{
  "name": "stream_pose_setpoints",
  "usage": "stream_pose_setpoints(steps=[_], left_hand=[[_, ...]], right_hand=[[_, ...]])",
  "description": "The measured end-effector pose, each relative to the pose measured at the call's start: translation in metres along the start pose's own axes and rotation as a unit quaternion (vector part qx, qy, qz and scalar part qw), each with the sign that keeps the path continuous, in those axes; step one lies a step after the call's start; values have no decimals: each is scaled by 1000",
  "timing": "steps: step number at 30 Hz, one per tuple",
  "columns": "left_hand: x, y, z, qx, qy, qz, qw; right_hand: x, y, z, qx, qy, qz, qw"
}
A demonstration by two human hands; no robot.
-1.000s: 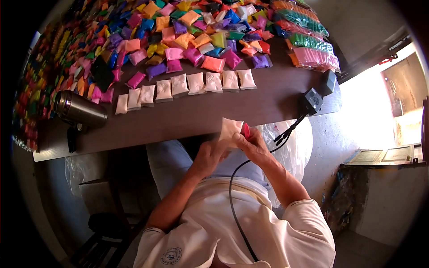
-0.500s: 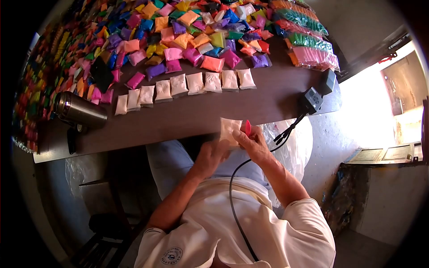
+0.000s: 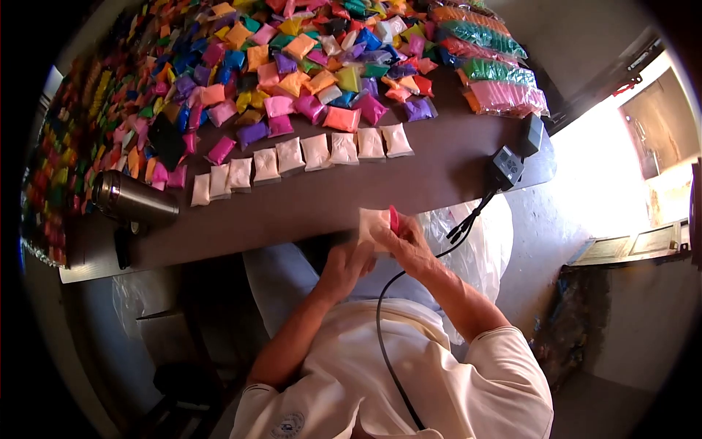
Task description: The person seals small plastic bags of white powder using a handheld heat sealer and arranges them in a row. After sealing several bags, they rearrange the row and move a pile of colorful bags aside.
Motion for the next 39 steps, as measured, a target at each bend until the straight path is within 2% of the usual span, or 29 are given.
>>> stream_pose_setpoints(steps=[2,4,7,11,13,14,16,17,20,22,24,25,28,31,33,35,36,38,39], left_hand=[[-2,1,6,-5,0,-15,1000],[-1,-2,15,-2,4,16,1000],[2,-6,15,-3,4,17,1000],[2,-2,10,14,22,-16,1000],[1,0,12,8,18,-12,1000],[0,1,14,2,19,-7,1000],[0,0,23,2,10,11,1000],[2,-3,27,1,5,28,1000],[4,-4,21,24,10,31,999],[2,3,24,23,-6,26,999],[3,9,30,19,-16,17,1000],[3,9,34,12,-2,11,1000],[5,7,34,-9,13,10,1000],[8,5,40,46,23,22,998],[8,9,35,35,15,12,999],[9,10,23,25,8,3,1000],[8,10,18,-1,26,1,1000],[8,9,21,-29,45,0,999],[9,6,23,-15,11,3,1000]], right_hand=[[4,0,10,69,-50,-35,996],[0,2,-3,50,-19,-41,998],[0,-2,-2,-11,5,19,1000],[2,-5,11,-10,18,21,1000],[8,-7,19,39,-46,29,998],[6,-3,12,42,-43,28,998],[4,-4,-5,-45,-32,110,992],[5,1,-7,9,-7,88,996],[8,-2,-1,16,-31,90,995],[5,-1,-3,33,-15,96,995],[7,3,6,151,-40,42,987],[8,3,5,109,-69,43,991],[7,-2,1,81,-35,60,994],[9,-3,0,120,-36,46,991],[10,-5,5,144,-26,31,989],[13,-9,7,103,-91,27,990],[10,-6,-4,104,-90,29,990],[4,1,-29,59,-19,52,997],[3,-1,-27,59,-19,53,997]])
Point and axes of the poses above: each hand's wrist, its own x-axis away from the middle knuckle, its own y-axis out of the back of the hand, z = x × y, the point moved 5 cm from there along -x, towards the middle knuckle, and after that the axes turned 10 degrees about -z, right-handed, at the moved point
